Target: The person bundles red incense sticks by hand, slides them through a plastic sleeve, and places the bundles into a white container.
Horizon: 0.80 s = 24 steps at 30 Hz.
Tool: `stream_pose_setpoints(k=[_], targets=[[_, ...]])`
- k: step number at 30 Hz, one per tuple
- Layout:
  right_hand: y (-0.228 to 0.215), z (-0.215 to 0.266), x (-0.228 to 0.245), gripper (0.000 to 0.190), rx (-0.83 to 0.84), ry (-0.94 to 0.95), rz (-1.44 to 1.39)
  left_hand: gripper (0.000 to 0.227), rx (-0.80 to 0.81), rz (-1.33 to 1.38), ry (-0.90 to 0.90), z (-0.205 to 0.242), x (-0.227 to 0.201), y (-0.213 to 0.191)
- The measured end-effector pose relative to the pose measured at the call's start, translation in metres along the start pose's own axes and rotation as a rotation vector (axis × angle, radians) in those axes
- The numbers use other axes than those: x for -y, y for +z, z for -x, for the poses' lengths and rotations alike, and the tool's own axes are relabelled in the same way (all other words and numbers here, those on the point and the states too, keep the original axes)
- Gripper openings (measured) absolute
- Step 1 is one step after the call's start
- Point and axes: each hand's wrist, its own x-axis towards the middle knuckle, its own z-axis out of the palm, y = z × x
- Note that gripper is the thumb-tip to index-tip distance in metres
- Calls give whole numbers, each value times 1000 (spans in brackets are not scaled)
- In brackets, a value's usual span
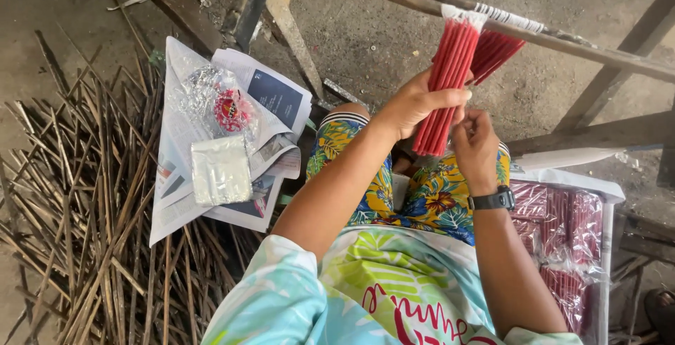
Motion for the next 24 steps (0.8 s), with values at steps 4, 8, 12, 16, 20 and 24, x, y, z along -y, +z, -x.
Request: stream_pose_setpoints(k=[4,8,12,16,20,24], targets=[[7,8,2,14,-2,-1,-20,26,-95,-23,57,-8,18,-8],[12,15,7,15,40,79,-127,36,-189,-79,95,-12,37,-12],[19,17,3,17,44,164,-310,38,-251,-124,160,-12,40,-12],[24,16,-24,13,21,224,-454,38,-255,-170,180,-9,40,-19],[26,16,-12,12,33,290,-552,35,-247,-226,212,-8,46,-26],[31,14,-14,10,25,259,-509,28,-283,-350,265,-10,44,-23]])
